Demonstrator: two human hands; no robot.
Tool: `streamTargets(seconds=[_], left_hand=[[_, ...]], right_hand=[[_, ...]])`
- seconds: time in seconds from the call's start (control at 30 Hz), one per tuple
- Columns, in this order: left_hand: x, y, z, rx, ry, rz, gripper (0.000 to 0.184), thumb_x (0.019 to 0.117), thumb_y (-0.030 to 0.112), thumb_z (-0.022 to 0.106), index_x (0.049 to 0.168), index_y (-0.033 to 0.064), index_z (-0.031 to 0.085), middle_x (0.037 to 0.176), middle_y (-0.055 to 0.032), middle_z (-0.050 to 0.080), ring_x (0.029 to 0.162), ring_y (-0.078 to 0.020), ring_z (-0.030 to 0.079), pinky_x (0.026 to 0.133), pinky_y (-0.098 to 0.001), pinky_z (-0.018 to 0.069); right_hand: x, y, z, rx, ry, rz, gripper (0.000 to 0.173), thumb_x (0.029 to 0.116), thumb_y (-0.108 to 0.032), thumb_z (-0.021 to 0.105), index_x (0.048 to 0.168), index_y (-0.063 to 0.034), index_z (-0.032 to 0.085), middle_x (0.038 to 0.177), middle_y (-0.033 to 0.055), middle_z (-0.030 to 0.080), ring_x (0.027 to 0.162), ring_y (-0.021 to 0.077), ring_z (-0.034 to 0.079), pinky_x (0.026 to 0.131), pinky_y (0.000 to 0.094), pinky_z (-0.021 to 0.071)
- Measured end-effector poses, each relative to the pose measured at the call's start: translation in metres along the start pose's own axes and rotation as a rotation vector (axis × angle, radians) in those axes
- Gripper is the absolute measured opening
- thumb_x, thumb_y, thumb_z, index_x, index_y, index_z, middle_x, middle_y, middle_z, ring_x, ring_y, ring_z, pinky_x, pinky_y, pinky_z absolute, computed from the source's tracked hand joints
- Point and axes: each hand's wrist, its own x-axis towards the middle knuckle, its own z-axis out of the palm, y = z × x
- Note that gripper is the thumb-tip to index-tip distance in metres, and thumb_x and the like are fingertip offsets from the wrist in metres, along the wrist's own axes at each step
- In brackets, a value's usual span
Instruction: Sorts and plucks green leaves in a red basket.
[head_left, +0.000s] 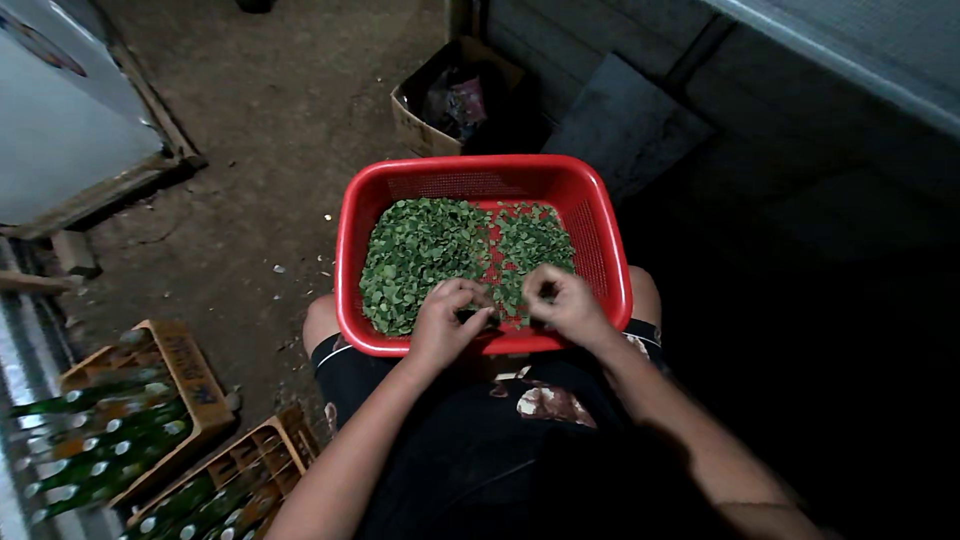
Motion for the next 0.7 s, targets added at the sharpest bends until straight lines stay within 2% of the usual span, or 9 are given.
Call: streamTargets(seconds=[0.1, 0.17, 0.23, 0.27, 0.3, 0.37, 0.47, 0.57, 0.7], left_hand=[[-0.001, -0.01, -0.019, 0.177, -0.046, -0.058, 0.015, 0.0944, 0.019, 0.069, 0.095, 0.0062, 0.078, 0.109, -0.0083, 0.074, 0.106, -0.0225, 0.069, 0.094, -0.0464, 0.0545], [-0.003, -0.016, -0.033, 0.355, -0.162, -0.154, 0.023, 0.1001, 0.026, 0.064, 0.109, 0.0098, 0.078, 0.119, -0.0087, 0.072, 0.115, -0.027, 0.066, 0.101, -0.0536, 0.05], [-0.008, -0.019, -0.04, 0.467, -0.268, -0.236, 0.031, 0.104, 0.031, 0.057, 0.118, 0.01, 0.076, 0.13, -0.0109, 0.068, 0.125, -0.0317, 0.062, 0.106, -0.0582, 0.0452], [-0.01, -0.019, -0.042, 0.48, -0.297, -0.256, 0.034, 0.1046, 0.032, 0.056, 0.113, 0.0066, 0.077, 0.132, -0.0128, 0.068, 0.126, -0.0336, 0.062, 0.106, -0.0593, 0.0441], [-0.013, -0.018, -0.042, 0.487, -0.322, -0.26, 0.037, 0.1044, 0.033, 0.056, 0.105, 0.0033, 0.077, 0.131, -0.0138, 0.068, 0.125, -0.0344, 0.063, 0.105, -0.0594, 0.045], [-0.017, -0.016, -0.043, 0.459, -0.383, -0.232, 0.039, 0.103, 0.034, 0.059, 0.097, 0.0, 0.076, 0.126, -0.0156, 0.07, 0.118, -0.0353, 0.066, 0.101, -0.0597, 0.0481], [-0.02, -0.013, -0.047, 0.357, -0.53, -0.176, 0.036, 0.1007, 0.037, 0.063, 0.109, 0.0041, 0.076, 0.11, -0.0152, 0.074, 0.106, -0.0327, 0.071, 0.094, -0.0581, 0.0531], [-0.023, -0.011, -0.048, 0.324, -0.621, -0.088, 0.037, 0.0957, 0.037, 0.071, 0.114, 0.0044, 0.075, 0.107, -0.0151, 0.074, 0.103, -0.0324, 0.071, 0.095, -0.0569, 0.0531], [-0.027, -0.014, -0.047, 0.358, -0.601, -0.024, 0.031, 0.0937, 0.031, 0.073, 0.112, 0.0055, 0.075, 0.107, -0.0138, 0.075, 0.103, -0.032, 0.071, 0.095, -0.0553, 0.053]], right_hand=[[0.001, 0.023, -0.058, -0.283, 0.221, 0.031, 0.013, 0.0891, -0.001, 0.065, 0.099, 0.0073, 0.064, 0.096, 0.0191, 0.068, 0.086, 0.0258, 0.067, 0.078, 0.0449, 0.0569], [-0.002, 0.036, -0.102, -0.533, 0.347, 0.161, 0.022, 0.0929, -0.002, 0.064, 0.114, 0.0069, 0.064, 0.111, 0.0263, 0.065, 0.099, 0.039, 0.066, 0.085, 0.0571, 0.0551], [-0.005, 0.041, -0.131, -0.707, 0.385, 0.328, 0.037, 0.0933, 0.0, 0.063, 0.13, 0.003, 0.06, 0.133, 0.0334, 0.054, 0.123, 0.0534, 0.053, 0.1, 0.0695, 0.043], [-0.007, 0.043, -0.138, -0.746, 0.394, 0.377, 0.041, 0.0936, -0.002, 0.064, 0.134, 0.0014, 0.059, 0.134, 0.0365, 0.052, 0.125, 0.0578, 0.049, 0.101, 0.0728, 0.0388], [-0.007, 0.042, -0.14, -0.761, 0.392, 0.386, 0.04, 0.0948, -0.003, 0.064, 0.134, 0.0016, 0.059, 0.134, 0.0372, 0.051, 0.126, 0.0587, 0.048, 0.101, 0.0734, 0.0375], [-0.002, 0.038, -0.13, -0.73, 0.327, 0.294, 0.026, 0.0963, -0.006, 0.066, 0.12, 0.0054, 0.066, 0.135, 0.0318, 0.055, 0.127, 0.0533, 0.051, 0.104, 0.0693, 0.0407], [0.018, 0.035, -0.099, -0.663, 0.097, 0.12, 0.013, 0.0951, -0.005, 0.068, 0.103, 0.0049, 0.072, 0.124, 0.0269, 0.063, 0.12, 0.0477, 0.057, 0.101, 0.0643, 0.0458], [0.047, 0.049, -0.066, -0.618, -0.154, -0.006, 0.01, 0.0927, -0.005, 0.071, 0.1, 0.0007, 0.075, 0.114, 0.0232, 0.067, 0.114, 0.0455, 0.06, 0.098, 0.0629, 0.0489], [0.084, 0.052, -0.035, -0.634, -0.469, 0.052, 0.014, 0.0959, -0.007, 0.068, 0.106, -0.0005, 0.075, 0.118, 0.0228, 0.065, 0.119, 0.0423, 0.058, 0.104, 0.0592, 0.0453]])
